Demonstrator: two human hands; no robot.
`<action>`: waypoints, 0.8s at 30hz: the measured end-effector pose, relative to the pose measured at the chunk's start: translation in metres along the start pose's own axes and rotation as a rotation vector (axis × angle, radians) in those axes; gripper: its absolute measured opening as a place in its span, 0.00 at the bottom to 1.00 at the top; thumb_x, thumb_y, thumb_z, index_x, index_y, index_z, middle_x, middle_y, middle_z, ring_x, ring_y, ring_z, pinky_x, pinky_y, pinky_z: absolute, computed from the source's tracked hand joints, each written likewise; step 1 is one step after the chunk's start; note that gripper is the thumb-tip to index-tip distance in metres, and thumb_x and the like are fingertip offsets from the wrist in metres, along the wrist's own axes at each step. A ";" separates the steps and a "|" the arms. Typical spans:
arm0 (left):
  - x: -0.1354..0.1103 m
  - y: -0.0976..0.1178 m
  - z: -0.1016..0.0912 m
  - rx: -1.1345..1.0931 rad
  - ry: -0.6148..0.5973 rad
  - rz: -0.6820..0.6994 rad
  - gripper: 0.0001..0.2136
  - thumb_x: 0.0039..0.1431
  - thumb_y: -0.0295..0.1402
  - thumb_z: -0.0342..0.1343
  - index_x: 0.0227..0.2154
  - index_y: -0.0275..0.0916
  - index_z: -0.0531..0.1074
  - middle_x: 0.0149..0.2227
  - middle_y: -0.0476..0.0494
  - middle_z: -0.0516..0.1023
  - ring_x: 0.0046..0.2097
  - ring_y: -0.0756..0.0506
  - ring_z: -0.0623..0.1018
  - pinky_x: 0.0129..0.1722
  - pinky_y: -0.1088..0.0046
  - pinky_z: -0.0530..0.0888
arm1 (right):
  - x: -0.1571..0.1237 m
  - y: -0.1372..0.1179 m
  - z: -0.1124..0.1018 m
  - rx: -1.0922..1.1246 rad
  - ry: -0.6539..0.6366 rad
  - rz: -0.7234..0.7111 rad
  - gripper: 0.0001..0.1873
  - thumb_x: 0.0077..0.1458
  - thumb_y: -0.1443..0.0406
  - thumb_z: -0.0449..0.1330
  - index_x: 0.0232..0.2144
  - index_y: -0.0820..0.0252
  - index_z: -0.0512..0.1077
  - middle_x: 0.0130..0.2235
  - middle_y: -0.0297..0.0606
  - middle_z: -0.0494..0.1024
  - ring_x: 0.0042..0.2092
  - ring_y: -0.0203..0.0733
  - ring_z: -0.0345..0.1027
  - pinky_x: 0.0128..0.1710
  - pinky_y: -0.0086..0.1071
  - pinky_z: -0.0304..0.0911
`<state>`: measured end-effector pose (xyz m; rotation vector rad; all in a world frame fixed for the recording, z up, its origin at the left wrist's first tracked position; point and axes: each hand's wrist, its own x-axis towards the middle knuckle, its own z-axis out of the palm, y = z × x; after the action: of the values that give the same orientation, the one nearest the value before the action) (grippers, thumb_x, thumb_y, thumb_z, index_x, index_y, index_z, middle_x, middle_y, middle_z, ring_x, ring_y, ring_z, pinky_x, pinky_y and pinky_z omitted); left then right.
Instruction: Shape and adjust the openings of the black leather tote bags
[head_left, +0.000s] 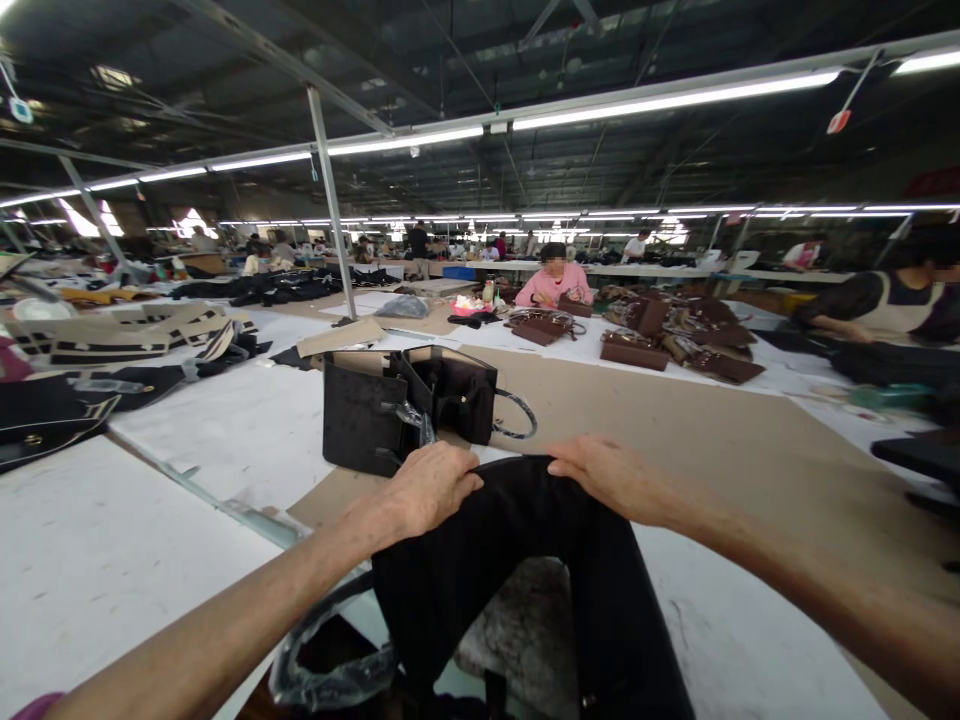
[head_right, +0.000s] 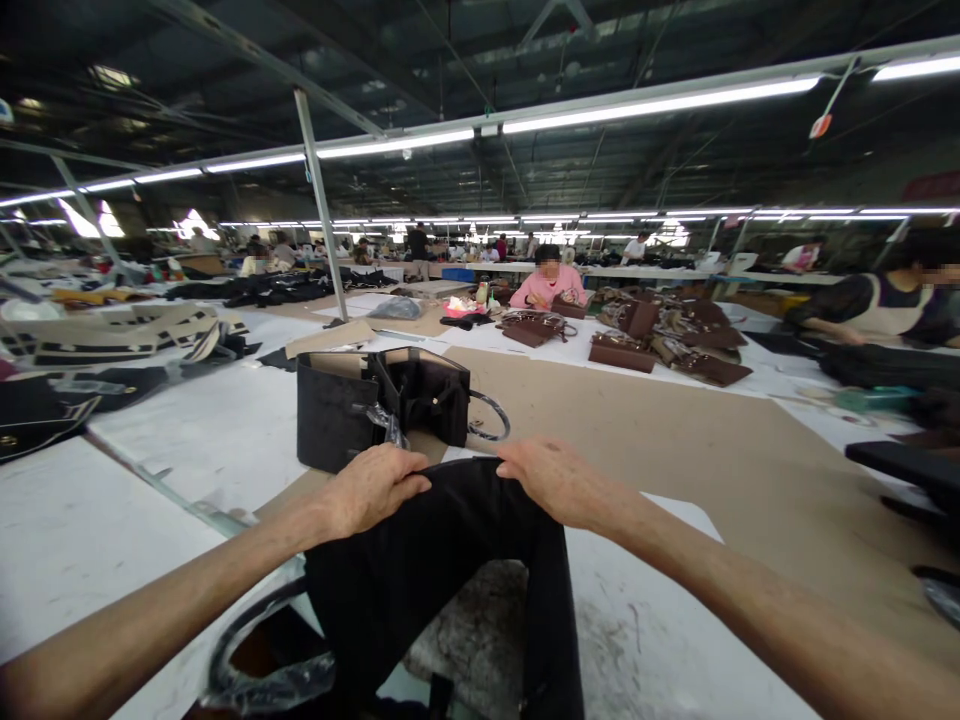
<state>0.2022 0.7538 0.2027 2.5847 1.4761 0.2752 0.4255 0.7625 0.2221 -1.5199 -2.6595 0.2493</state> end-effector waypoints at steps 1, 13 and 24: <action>-0.005 -0.003 0.000 -0.021 0.004 -0.020 0.12 0.56 0.36 0.45 0.23 0.38 0.70 0.23 0.45 0.72 0.28 0.47 0.71 0.26 0.75 0.58 | -0.001 0.002 0.000 -0.002 -0.002 -0.001 0.13 0.59 0.63 0.48 0.25 0.59 0.65 0.24 0.33 0.70 0.27 0.38 0.64 0.27 0.28 0.53; -0.005 0.003 0.008 -0.171 0.101 -0.134 0.07 0.52 0.32 0.48 0.28 0.40 0.71 0.28 0.46 0.74 0.32 0.46 0.72 0.30 0.75 0.62 | -0.003 0.006 0.011 -0.029 0.046 0.026 0.14 0.60 0.61 0.46 0.26 0.59 0.65 0.25 0.35 0.71 0.29 0.40 0.65 0.30 0.29 0.54; -0.003 0.008 0.012 -0.097 0.144 -0.188 0.11 0.55 0.33 0.47 0.28 0.37 0.75 0.28 0.42 0.76 0.33 0.46 0.73 0.29 0.72 0.64 | -0.006 0.014 0.026 0.077 0.153 0.003 0.14 0.59 0.58 0.48 0.26 0.54 0.69 0.29 0.40 0.73 0.32 0.44 0.66 0.33 0.35 0.58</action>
<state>0.2103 0.7461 0.1930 2.3742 1.6944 0.5044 0.4365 0.7616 0.1938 -1.4584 -2.5004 0.2237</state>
